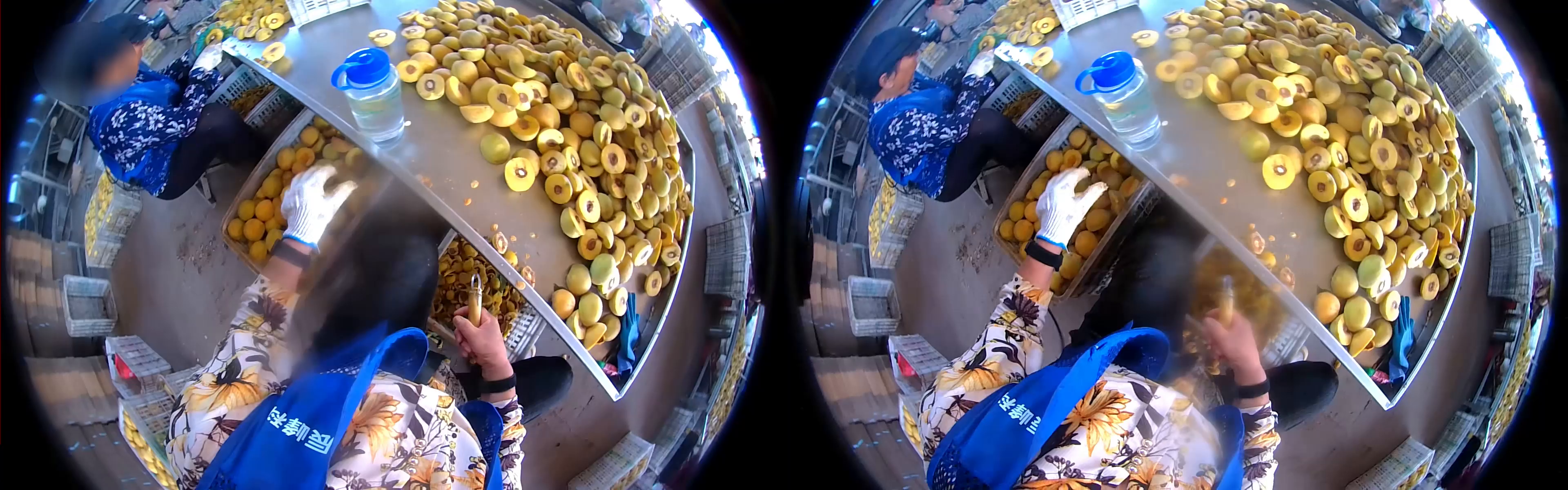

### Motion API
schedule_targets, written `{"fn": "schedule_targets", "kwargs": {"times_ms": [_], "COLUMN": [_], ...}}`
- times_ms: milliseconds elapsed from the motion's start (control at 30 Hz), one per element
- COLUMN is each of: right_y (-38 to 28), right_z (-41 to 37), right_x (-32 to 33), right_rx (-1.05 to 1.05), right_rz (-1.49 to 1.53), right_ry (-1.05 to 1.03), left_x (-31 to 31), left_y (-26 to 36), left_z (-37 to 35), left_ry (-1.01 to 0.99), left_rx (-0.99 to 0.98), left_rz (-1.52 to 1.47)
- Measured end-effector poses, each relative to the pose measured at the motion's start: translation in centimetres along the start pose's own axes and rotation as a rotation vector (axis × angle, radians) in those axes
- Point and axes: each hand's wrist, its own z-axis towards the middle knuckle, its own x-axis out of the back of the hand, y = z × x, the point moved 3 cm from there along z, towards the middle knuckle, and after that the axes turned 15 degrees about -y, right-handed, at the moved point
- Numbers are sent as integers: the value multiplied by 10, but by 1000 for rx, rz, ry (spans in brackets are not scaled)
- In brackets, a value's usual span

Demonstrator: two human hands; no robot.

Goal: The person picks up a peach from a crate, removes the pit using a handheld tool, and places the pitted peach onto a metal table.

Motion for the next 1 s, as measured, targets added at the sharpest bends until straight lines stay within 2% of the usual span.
{"fn": "schedule_targets", "kwargs": {"times_ms": [33, 100, 167, 300, 333, 367, 433, 467, 500, 567, 633, 733, 800, 833, 867, 900, 967, 1000], "right_y": [1, 6, -3, -16, -13, -15, -19, -21, -7, -31, -50, -73, -87, -90, -91, -90, -78, -75], "right_z": [4, 9, 7, -9, -10, -14, -27, -31, -24, -33, -32, -23, -24, -21, -17, -13, -1, 3], "right_x": [1, 6, 3, 5, 10, 11, 10, 10, 24, 24, 36, 40, 24, 19, 16, 12, -4, -14], "right_rx": [20, 46, 124, 172, 185, 172, 132, 128, 335, 383, 396, 542, 622, 680, 740, 801, 846, 869], "right_rz": [-46, -148, -204, -282, -310, -282, -218, -160, -363, -231, -182, 2, 76, 40, 3, -35, 155, 107], "right_ry": [45, 135, 170, 238, 281, 305, 353, 371, 488, 565, 646, 452, 250, 267, 283, 299, 411, 477], "left_x": [7, -13, -24, -80, -116, -149, -154, -154, -155, -128, -100, -67, -58, -51, -35, -34, -41, -49], "left_y": [17, 55, 125, 234, 244, 249, 258, 259, 260, 247, 237, 218, 204, 199, 195, 192, 189, 190], "left_z": [5, 30, 56, 104, 114, 122, 128, 125, 122, 104, 75, 26, 9, 3, -4, -12, -38, -48], "left_ry": [124, 144, -144, -433, -454, -479, -540, -572, -603, -672, -620, -479, -624, -686, -507, -651, -895, -789], "left_rx": [-138, -276, -393, -555, -594, -629, -402, -401, -398, -624, -850, -1088, -1058, -1039, -1024, -841, -361, -219], "left_rz": [78, -147, -259, -29, 70, 169, -5, -70, -136, -235, -242, -292, -589, -736, -560, -955, -1709, -1792]}}
